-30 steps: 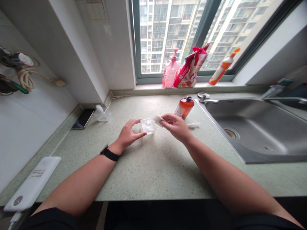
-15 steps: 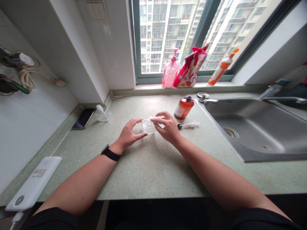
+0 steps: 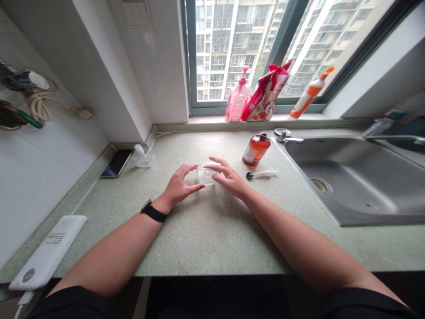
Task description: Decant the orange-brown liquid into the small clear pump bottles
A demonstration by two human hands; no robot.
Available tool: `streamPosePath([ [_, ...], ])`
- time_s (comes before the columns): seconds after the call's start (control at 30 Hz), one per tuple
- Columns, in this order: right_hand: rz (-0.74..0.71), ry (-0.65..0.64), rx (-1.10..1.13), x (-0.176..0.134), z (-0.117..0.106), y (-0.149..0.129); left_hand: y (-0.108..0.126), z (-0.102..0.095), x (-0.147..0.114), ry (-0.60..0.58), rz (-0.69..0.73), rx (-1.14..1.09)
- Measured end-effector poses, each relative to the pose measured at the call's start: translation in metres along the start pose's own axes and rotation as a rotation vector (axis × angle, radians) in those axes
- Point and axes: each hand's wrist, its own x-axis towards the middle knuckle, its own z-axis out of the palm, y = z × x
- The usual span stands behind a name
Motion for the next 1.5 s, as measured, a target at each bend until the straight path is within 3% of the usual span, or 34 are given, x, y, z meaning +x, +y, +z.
streamPosePath([
  [0.6,0.017,-0.130,0.193,0.007,0.003,-0.006,-0.002,0.002,-0.001,0.004,0.023,-0.029],
  [0.87,0.013,-0.087,0.189,0.004,0.003,-0.005,0.000,0.001,0.000,0.006,0.012,-0.011],
  [1.1,-0.008,-0.068,0.107,-0.001,-0.004,0.000,0.003,0.000,0.000,-0.010,-0.007,0.000],
  [1.5,-0.047,0.083,-0.190,-0.015,-0.012,-0.009,-0.003,0.002,0.000,0.010,-0.077,0.020],
])
